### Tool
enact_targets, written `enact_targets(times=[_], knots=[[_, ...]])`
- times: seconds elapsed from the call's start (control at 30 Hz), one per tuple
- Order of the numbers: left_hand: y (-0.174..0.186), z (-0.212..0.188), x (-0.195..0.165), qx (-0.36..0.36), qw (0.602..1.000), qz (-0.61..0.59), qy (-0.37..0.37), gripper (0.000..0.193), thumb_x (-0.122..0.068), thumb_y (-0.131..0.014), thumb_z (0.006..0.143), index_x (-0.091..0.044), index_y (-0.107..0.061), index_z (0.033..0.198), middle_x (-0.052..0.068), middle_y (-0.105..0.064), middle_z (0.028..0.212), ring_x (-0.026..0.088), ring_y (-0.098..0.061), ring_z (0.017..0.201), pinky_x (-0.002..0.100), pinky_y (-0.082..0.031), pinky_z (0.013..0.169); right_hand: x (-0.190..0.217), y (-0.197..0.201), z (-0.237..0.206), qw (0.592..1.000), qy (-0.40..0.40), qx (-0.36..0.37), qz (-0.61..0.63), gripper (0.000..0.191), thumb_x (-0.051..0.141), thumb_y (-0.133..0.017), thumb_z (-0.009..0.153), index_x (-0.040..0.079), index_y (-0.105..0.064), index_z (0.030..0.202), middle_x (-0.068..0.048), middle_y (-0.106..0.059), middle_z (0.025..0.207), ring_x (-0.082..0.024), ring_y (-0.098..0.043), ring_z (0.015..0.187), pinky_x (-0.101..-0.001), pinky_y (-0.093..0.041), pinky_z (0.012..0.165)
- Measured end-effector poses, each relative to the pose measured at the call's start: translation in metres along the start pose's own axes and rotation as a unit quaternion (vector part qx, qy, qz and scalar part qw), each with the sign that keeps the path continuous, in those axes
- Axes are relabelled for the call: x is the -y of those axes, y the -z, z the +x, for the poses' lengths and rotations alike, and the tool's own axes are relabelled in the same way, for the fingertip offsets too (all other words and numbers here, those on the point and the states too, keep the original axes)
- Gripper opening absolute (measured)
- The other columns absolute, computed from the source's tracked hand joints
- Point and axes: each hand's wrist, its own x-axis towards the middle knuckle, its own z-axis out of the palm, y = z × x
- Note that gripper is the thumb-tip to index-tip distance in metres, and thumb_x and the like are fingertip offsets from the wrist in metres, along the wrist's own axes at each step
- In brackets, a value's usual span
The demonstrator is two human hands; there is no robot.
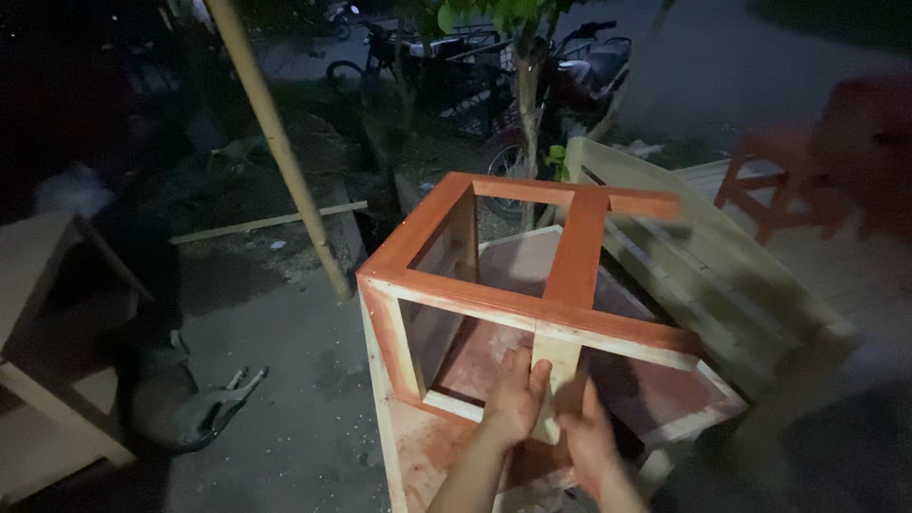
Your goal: The person wipes the surfaces of a small wooden stool with a brown cloth. They systematically clean the legs, frame, and seat, then flip the stool to wipe the underside before setting it upright.
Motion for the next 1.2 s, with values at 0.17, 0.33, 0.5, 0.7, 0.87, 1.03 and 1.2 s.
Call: enact_targets(times=[0.17,0.33,0.5,0.7,0.87,1.03,1.2], knots=[[-0.003,-0.006,0.005,0.012,0.999,0.036,0.005,0.041,-0.044,-0.041,0.107,-0.007,-0.055,0.118,0.023,-0.057,0.119,0.044,-0.053,0.117,0.052,-0.042,0.100,0.026,-0.018,-0.001,0.988,0.134,0.066,-0.035,0.094,0.016,-0.070,0.092,0.013,-0.009,0.163,-0.011,-0.039,0.157,-0.028,-0.035,0.136,-0.0429,-0.030,0.106],[-0.010,-0.006,0.005,0.013,0.999,0.013,0.028,0.045,-0.047,-0.040,0.106,-0.007,-0.051,0.123,0.024,-0.054,0.126,0.047,-0.051,0.119,0.054,-0.041,0.100,-0.040,-0.016,-0.003,0.971,0.194,0.118,0.073,0.118,0.017,-0.084,0.073,0.015,-0.006,0.162,-0.009,-0.030,0.158,-0.026,-0.035,0.144,-0.0427,-0.033,0.113],[-0.003,-0.014,-0.003,0.030,0.999,-0.036,0.009,0.048,-0.051,-0.037,0.106,-0.010,-0.051,0.128,0.022,-0.056,0.125,0.046,-0.055,0.118,0.053,-0.043,0.098,-0.072,0.003,0.005,1.000,-0.013,-0.010,-0.016,0.096,0.013,-0.074,0.080,0.015,-0.019,0.158,-0.008,-0.041,0.150,-0.025,-0.043,0.136,-0.0421,-0.039,0.108],[0.001,-0.015,-0.010,0.026,0.999,-0.037,0.001,0.047,-0.050,-0.039,0.106,-0.010,-0.053,0.127,0.023,-0.058,0.125,0.046,-0.054,0.120,0.053,-0.043,0.099,0.011,-0.008,-0.006,0.999,0.030,-0.020,-0.006,0.073,0.008,-0.062,0.088,0.016,-0.034,0.154,-0.008,-0.055,0.141,-0.025,-0.054,0.126,-0.0414,-0.046,0.102],[-0.003,-0.019,-0.002,0.039,0.998,-0.040,0.038,0.046,-0.050,-0.038,0.105,-0.010,-0.054,0.121,0.023,-0.064,0.119,0.045,-0.060,0.117,0.050,-0.047,0.097,0.025,-0.023,-0.012,0.971,0.098,-0.052,-0.214,0.085,0.009,-0.065,0.086,0.017,-0.024,0.160,-0.007,-0.058,0.139,-0.023,-0.059,0.123,-0.0390,-0.048,0.103],[-0.006,-0.024,0.006,0.070,0.992,-0.072,0.076,0.050,-0.056,-0.037,0.103,-0.013,-0.052,0.123,0.021,-0.066,0.118,0.041,-0.062,0.115,0.048,-0.048,0.096,-0.063,-0.010,-0.024,0.988,0.139,0.006,-0.069,0.100,0.005,-0.070,0.079,0.019,-0.017,0.162,-0.008,-0.048,0.145,-0.026,-0.053,0.121,-0.0410,-0.048,0.097],[-0.003,-0.026,0.006,0.071,0.990,-0.100,0.071,0.052,-0.058,-0.038,0.103,-0.011,-0.051,0.120,0.020,-0.066,0.112,0.037,-0.064,0.108,0.046,-0.049,0.096,-0.084,0.006,-0.025,0.991,-0.077,-0.054,-0.095,0.092,0.005,-0.068,0.081,0.019,-0.024,0.160,-0.011,-0.052,0.137,-0.029,-0.057,0.111,-0.0432,-0.051,0.089]])
